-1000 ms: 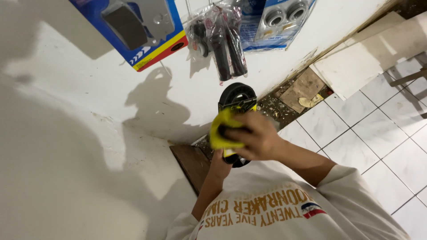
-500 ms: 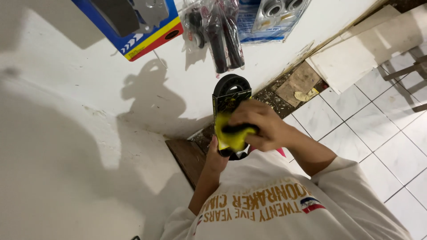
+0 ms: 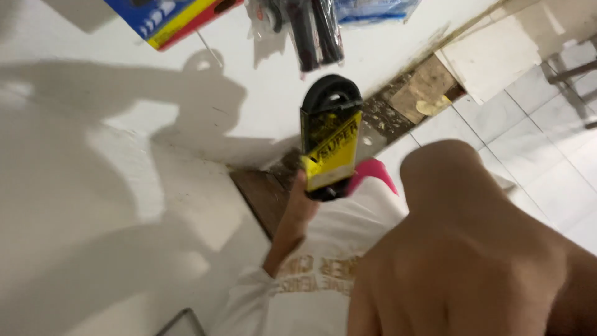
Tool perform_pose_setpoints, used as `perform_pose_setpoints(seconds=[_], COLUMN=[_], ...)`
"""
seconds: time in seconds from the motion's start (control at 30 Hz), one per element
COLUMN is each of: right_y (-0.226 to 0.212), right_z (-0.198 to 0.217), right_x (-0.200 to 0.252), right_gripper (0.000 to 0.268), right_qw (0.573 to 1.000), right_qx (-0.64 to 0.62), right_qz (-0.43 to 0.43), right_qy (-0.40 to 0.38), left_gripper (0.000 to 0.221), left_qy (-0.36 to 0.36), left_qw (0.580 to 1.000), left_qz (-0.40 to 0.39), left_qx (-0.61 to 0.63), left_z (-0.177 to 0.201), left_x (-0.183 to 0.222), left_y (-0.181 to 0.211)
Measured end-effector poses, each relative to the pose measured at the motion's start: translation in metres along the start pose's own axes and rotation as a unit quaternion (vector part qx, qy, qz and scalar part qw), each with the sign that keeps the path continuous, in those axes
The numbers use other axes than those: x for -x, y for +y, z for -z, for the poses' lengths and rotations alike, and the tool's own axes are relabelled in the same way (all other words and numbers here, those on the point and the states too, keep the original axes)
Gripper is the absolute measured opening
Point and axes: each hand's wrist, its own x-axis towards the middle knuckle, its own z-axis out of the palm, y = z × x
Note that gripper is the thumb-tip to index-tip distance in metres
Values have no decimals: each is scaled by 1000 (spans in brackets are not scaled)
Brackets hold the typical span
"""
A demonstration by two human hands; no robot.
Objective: Cleaning a motorcycle belt and its packaging using a yellow cloth.
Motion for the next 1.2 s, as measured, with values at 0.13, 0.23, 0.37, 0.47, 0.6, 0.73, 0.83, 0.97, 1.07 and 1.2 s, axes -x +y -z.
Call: perform_pose_setpoints(seconds=[0.13,0.23,0.37,0.47,0.6,0.73,0.83,0.97,1.07,1.2], right_y=[7,19,74,84,84,79,33,19,16,4], right_z=[-4,-8,-21,-41,-41,-17,-9,-18,-27,-25], right_x=[4,13,102,167,187,138,31,3,-8,-7], right_gripper=[24,23,22,22,21,21,22,23,24,25], right_qw=[999,996,991,986,981,977,968,951,934,914], right_qx=[-2,-17,-24,-25,-19,-15,-21,-40,-39,-19], right_qz=[-3,-4,-9,-26,-27,-23,-20,-37,-31,-37], right_qy=[46,82,130,164,193,210,249,306,354,403], left_gripper=[76,68,69,70,71,73,74,74,74,74], left_qy=[-194,-4,-36,-40,-32,-45,-81,-31,-42,-72], left_qw=[980,1000,999,999,999,998,996,998,997,996], left_qz=[-25,5,-9,-12,-19,-1,-27,-4,0,-15], left_qx=[-20,-4,-25,-15,-31,-33,-41,-51,-64,-53], left_z=[-31,14,-13,-16,4,-28,-27,-26,-23,-28], left_x=[1,0,0,2,0,-3,-2,6,8,1], left_y=[36,-1,17,11,5,19,23,18,30,23])
